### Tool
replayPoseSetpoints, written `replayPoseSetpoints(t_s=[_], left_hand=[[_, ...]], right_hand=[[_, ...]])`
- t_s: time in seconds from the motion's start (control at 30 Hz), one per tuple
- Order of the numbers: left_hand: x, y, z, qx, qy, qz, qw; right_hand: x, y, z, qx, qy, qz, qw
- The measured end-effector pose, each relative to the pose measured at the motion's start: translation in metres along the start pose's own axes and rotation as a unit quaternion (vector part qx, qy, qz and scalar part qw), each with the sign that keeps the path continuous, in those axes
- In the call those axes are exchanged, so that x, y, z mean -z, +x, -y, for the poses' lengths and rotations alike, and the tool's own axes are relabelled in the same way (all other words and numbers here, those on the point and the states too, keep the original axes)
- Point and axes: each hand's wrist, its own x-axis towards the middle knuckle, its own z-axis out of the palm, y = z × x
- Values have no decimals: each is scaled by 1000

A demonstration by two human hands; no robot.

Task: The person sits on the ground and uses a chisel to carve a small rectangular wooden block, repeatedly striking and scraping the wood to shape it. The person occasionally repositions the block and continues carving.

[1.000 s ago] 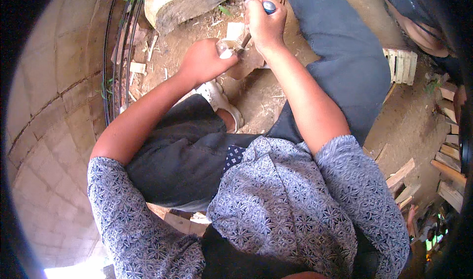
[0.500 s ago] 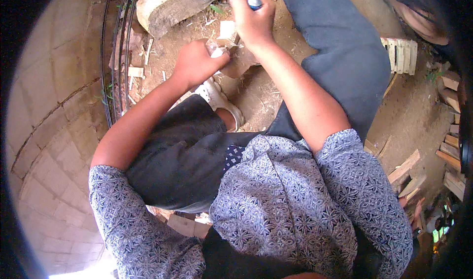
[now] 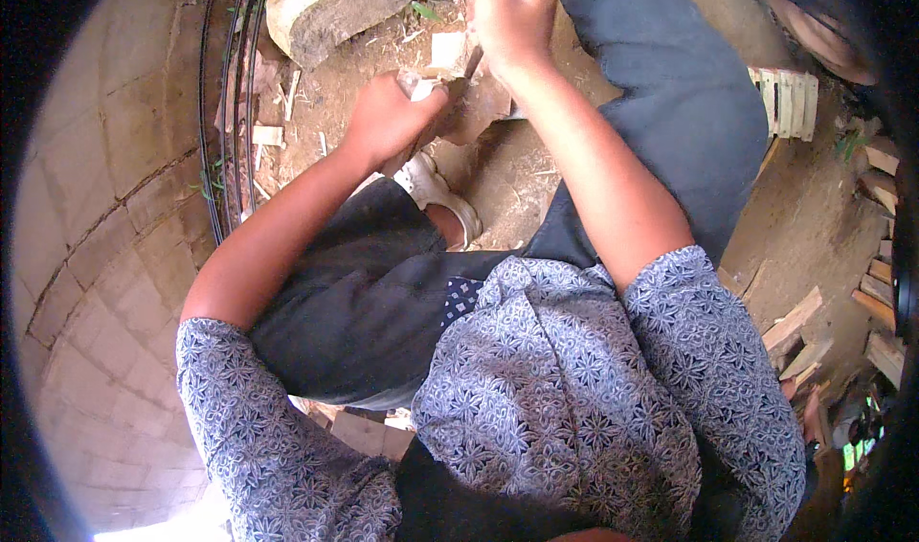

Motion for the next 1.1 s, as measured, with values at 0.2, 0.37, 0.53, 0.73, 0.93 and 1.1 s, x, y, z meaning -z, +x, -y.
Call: replayPoseSetpoints(t_s=[0.2,0.37,0.53,0.73,0.93,1.1], left_hand=[[3,-2,-5,11,-2,-5,1000],[9,-2,-15,-6,6,11,1000],[2,2,2,6,-7,-1,1000],[13,-4,-22,12,14,23,1000],[11,-5,-6,14,-29,13,999],[6,0,-12,-23,-32,4,999]], right_hand=[[-3,5,76,32,95,31,994],[6,3,-19,42,-44,54,997],[-2,1,72,-17,123,70,990],[15,9,-32,10,42,80,996],[12,16,44,-39,163,43,985],[16,14,-18,5,15,-15,1000]])
